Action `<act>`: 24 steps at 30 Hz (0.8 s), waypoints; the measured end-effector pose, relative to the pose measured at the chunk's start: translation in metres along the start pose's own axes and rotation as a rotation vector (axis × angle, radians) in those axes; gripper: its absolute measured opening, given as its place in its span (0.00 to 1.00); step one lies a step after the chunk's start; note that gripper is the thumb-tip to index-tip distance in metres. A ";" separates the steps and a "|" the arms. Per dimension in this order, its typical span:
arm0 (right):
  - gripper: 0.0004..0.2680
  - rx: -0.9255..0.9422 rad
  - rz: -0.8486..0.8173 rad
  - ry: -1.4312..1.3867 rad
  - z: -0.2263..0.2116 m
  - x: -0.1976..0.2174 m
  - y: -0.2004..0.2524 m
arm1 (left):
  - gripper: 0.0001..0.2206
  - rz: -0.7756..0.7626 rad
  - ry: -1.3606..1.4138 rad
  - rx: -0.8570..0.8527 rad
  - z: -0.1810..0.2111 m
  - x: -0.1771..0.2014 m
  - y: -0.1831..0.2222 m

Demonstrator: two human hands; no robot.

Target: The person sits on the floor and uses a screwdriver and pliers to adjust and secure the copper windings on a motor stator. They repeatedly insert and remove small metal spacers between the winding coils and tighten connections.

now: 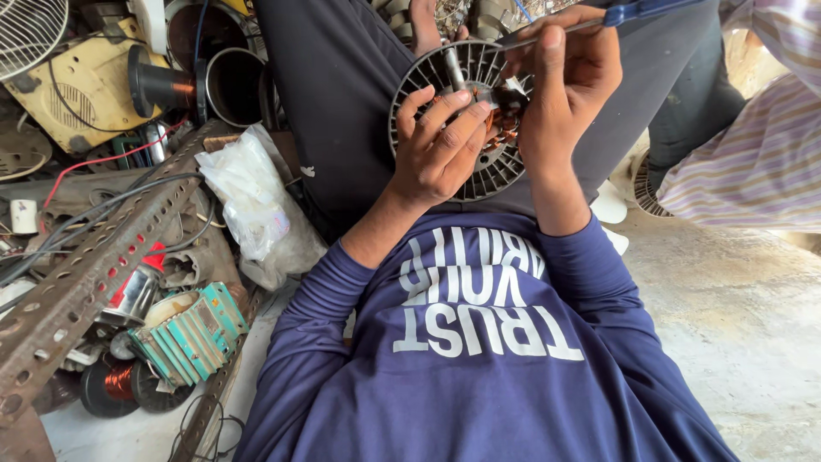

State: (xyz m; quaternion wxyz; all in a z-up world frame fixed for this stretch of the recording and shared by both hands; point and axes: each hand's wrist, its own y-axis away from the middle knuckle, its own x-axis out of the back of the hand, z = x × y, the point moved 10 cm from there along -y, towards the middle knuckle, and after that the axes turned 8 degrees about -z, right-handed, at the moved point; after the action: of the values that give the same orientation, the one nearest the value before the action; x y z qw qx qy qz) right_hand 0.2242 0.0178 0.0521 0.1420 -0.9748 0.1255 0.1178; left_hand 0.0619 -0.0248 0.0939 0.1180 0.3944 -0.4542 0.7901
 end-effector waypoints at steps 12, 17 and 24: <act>0.05 0.041 -0.032 0.117 -0.001 -0.008 0.002 | 0.09 0.118 0.035 -0.027 -0.001 -0.003 0.018; 0.04 0.043 -0.044 0.141 -0.004 -0.012 0.002 | 0.10 0.141 0.057 -0.075 0.002 -0.001 0.019; 0.01 -0.003 -0.100 0.286 -0.013 -0.023 -0.003 | 0.07 0.127 0.087 -0.133 0.001 -0.002 0.020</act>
State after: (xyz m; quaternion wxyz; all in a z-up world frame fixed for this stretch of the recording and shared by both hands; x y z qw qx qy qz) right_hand 0.2057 0.0214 0.0712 0.1269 -0.9869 0.0956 -0.0292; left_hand 0.0528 -0.0365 0.0806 0.1130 0.3214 -0.5241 0.7805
